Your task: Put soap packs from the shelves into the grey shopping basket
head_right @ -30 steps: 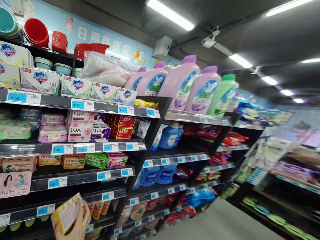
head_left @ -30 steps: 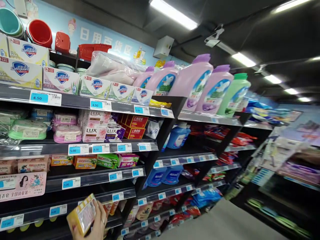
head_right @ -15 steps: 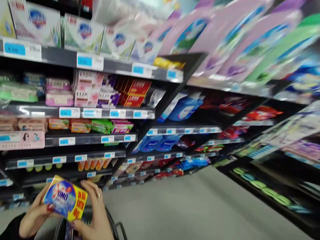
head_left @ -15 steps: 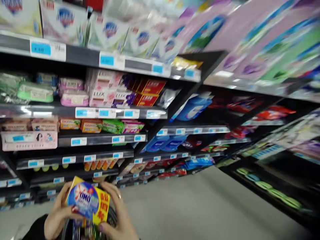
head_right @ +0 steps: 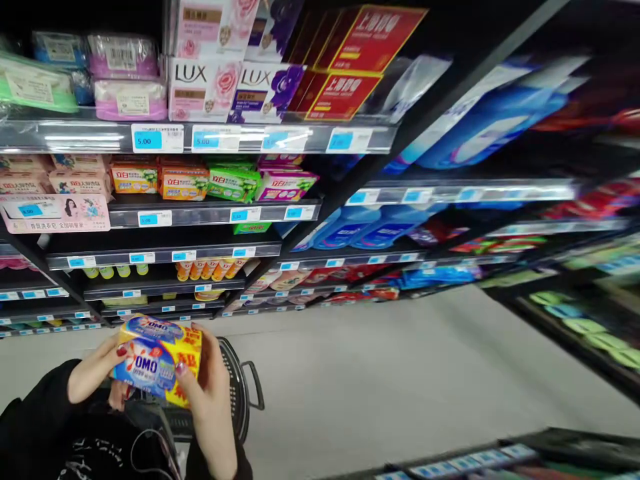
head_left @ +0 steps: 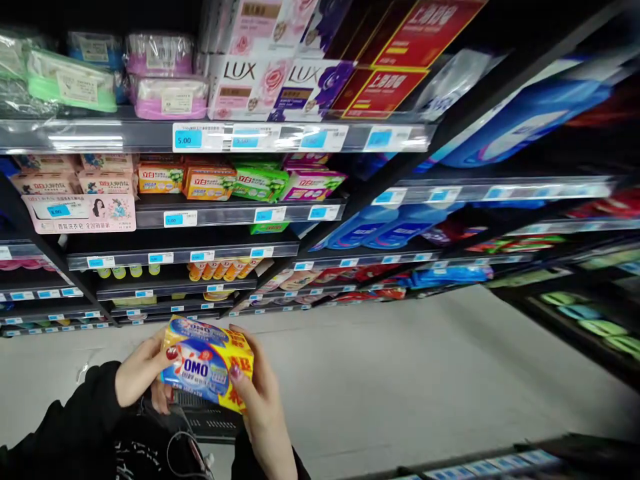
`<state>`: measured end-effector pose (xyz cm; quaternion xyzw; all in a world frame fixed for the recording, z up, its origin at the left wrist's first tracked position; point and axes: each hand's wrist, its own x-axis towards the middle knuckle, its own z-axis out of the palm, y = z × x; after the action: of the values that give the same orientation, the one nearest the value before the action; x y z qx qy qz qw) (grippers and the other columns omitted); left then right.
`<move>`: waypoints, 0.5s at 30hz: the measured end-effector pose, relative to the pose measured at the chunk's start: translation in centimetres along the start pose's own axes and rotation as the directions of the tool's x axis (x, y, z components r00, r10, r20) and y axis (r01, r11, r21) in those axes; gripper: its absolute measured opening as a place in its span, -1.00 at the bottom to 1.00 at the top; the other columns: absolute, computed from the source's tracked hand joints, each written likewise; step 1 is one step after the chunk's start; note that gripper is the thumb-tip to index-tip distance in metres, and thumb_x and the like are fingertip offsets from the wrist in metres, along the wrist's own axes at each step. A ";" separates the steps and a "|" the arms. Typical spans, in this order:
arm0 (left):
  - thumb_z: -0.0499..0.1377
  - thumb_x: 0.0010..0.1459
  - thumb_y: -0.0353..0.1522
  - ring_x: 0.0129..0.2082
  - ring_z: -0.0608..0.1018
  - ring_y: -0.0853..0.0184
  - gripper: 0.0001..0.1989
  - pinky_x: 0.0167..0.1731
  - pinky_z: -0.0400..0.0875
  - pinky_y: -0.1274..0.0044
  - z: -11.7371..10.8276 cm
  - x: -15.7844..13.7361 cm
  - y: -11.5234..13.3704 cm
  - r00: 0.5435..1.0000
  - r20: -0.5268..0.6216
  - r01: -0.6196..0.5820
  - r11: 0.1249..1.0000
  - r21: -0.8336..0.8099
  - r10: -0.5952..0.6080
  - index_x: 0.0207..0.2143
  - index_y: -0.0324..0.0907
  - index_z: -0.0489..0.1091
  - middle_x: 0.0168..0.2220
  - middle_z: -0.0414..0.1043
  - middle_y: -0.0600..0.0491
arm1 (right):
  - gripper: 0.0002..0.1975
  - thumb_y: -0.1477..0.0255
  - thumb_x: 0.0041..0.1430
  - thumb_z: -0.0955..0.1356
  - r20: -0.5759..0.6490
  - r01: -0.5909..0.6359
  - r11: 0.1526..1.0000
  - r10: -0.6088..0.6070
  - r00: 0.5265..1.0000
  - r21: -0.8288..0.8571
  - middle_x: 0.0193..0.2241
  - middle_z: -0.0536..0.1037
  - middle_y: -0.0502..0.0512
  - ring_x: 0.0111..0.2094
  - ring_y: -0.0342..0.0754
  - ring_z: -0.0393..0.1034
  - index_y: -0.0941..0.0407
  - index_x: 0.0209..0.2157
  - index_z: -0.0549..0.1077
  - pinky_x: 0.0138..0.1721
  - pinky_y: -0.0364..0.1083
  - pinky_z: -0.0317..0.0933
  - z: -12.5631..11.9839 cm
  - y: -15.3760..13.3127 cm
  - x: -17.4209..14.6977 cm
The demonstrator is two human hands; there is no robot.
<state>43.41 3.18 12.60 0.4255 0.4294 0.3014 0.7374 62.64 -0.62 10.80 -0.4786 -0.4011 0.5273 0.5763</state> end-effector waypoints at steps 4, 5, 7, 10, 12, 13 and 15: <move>0.14 -0.03 0.18 -0.81 0.33 0.38 -0.13 -0.83 0.09 0.65 -0.5 0.1 0.1 0.965 -0.042 0.261 0.951 0.169 -0.257 0.11 -0.31 0.23 -0.75 0.34 0.13 | -0.49 0.08 0.10 0.40 -0.060 -0.203 0.978 0.206 0.977 0.042 -0.02 0.53 0.19 -0.07 0.14 0.48 0.07 0.00 0.38 -0.08 0.02 0.40 0.5 1.3 0.3; 0.13 -0.02 0.17 -0.82 0.33 0.37 -0.13 -0.83 0.06 0.66 -0.6 0.1 -0.1 0.961 -0.060 0.275 0.946 0.174 -0.268 0.11 -0.33 0.23 -0.77 0.31 0.14 | -0.47 0.06 0.09 0.40 -0.057 -0.225 0.973 0.227 0.972 0.046 -0.02 0.53 0.19 -0.08 0.14 0.48 0.08 0.00 0.37 -0.10 0.02 0.41 0.6 1.6 0.2; 0.13 -0.01 0.15 -0.82 0.32 0.37 -0.14 -0.84 0.03 0.65 -0.9 0.2 -0.5 0.966 -0.065 0.256 0.953 0.163 -0.249 0.11 -0.35 0.23 -0.78 0.30 0.14 | -0.44 0.03 0.09 0.39 -0.054 -0.236 0.971 0.238 0.970 0.040 -0.01 0.52 0.20 -0.08 0.14 0.48 0.08 0.01 0.36 -0.11 0.02 0.41 0.7 1.9 0.1; 0.19 0.00 0.10 -0.74 0.41 0.34 -0.17 -0.75 0.23 0.60 -1.5 0.2 -1.1 0.989 0.026 0.140 0.986 0.087 -0.143 0.14 -0.29 0.18 -0.65 0.41 0.09 | -0.43 0.08 0.07 0.43 -0.036 -0.136 0.990 0.137 0.990 0.028 0.03 0.49 0.19 -0.02 0.13 0.45 0.06 0.05 0.33 -0.04 0.00 0.38 0.8 1.7 -0.2; 0.32 -0.07 -0.01 -0.54 0.54 0.28 -0.21 -0.52 0.42 0.51 -2.1 0.1 -1.3 0.991 0.131 -0.013 1.000 -0.004 0.013 0.12 -0.20 0.18 -0.44 0.51 0.01 | -0.37 0.14 0.01 0.49 0.017 0.008 0.999 -0.009 1.000 0.041 0.03 0.49 0.19 -0.01 0.12 0.45 0.03 0.08 0.31 -0.04 -0.01 0.40 0.9 1.4 -0.5; 0.39 -0.13 -0.08 -0.43 0.56 0.24 -0.22 -0.39 0.46 0.47 -2.3 -0.1 -1.2 0.980 0.173 -0.095 0.995 -0.038 0.100 0.08 -0.16 0.20 -0.34 0.51 -0.01 | -0.33 0.16 -0.03 0.51 0.058 0.085 0.995 -0.089 0.994 0.056 0.02 0.49 0.18 -0.02 0.13 0.46 0.02 0.10 0.30 -0.06 -0.01 0.41 0.9 1.2 -0.6; 0.47 -0.27 -0.22 -0.28 0.55 0.20 -0.21 -0.20 0.44 0.42 -2.7 -0.5 -1.0 0.943 0.230 -0.237 0.970 -0.053 0.243 0.02 -0.14 0.25 -0.25 0.48 -0.02 | -0.30 0.15 -0.07 0.53 0.120 0.229 0.970 -0.237 0.964 0.079 -0.02 0.48 0.18 -0.04 0.14 0.48 -0.01 0.10 0.32 -0.07 0.00 0.42 0.8 0.9 -1.0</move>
<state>40.85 3.31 11.19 0.4978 0.2806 0.3418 0.7461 61.50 -1.56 10.12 -0.3742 -0.4735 0.4983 0.6225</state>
